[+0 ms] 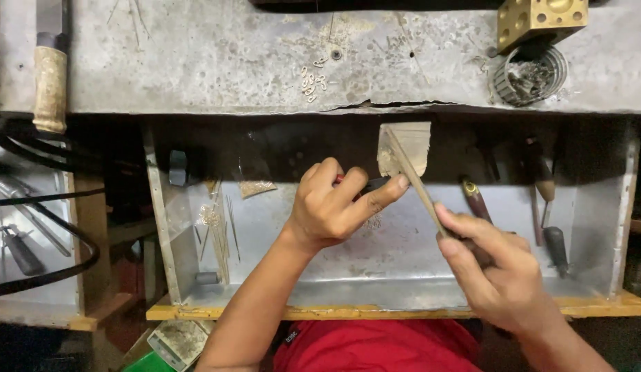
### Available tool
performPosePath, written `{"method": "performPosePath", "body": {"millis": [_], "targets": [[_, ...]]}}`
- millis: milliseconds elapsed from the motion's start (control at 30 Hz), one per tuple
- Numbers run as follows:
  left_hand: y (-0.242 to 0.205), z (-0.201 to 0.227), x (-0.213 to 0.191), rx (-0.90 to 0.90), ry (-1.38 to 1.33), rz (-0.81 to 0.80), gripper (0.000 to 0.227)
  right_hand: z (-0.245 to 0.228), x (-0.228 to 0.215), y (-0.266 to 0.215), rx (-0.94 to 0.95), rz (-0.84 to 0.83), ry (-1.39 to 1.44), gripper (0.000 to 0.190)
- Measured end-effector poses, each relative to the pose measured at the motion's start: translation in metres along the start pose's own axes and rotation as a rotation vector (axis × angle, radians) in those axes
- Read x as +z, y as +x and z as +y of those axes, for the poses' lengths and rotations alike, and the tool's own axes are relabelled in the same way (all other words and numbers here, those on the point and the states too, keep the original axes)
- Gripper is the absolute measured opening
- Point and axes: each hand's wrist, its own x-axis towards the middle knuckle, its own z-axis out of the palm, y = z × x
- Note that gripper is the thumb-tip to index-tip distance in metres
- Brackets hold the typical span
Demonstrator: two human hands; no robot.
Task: The person holds a small metal piece with pliers and repeatedly files its surface using a metal file. The person rotates the piece to file different edges and surfaces.
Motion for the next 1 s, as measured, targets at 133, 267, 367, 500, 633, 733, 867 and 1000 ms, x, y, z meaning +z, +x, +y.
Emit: {"method": "performPosePath", "body": {"millis": [133,267,367,500,633,733,867,1000], "targets": [[0.010,0.003,-0.005,-0.016,-0.015,0.050,0.031,-0.015,-0.011,0.027,-0.323,-0.091,-0.136,0.037],[0.000,0.002,-0.001,-0.011,-0.022,0.014,0.033,0.009,-0.009,-0.011,0.067,0.011,0.437,0.040],[0.000,0.000,-0.002,-0.010,-0.009,0.012,0.037,0.024,-0.007,-0.040,0.128,-0.063,0.802,0.044],[0.008,0.000,-0.010,0.002,0.012,-0.020,0.036,-0.002,-0.009,-0.025,0.125,-0.006,0.257,0.041],[0.016,0.002,-0.012,0.011,0.024,0.005,0.038,-0.018,-0.009,0.022,-0.255,0.002,-0.176,0.035],[0.020,0.004,-0.015,-0.009,0.030,0.034,0.038,-0.017,-0.012,0.029,-0.418,-0.080,-0.215,0.037],[0.004,0.002,-0.008,-0.001,0.004,-0.017,0.036,0.005,-0.010,-0.010,-0.036,0.023,0.217,0.040],[0.000,-0.001,-0.006,0.003,0.003,-0.033,0.041,0.008,-0.007,-0.048,0.197,0.017,0.575,0.048]]}}
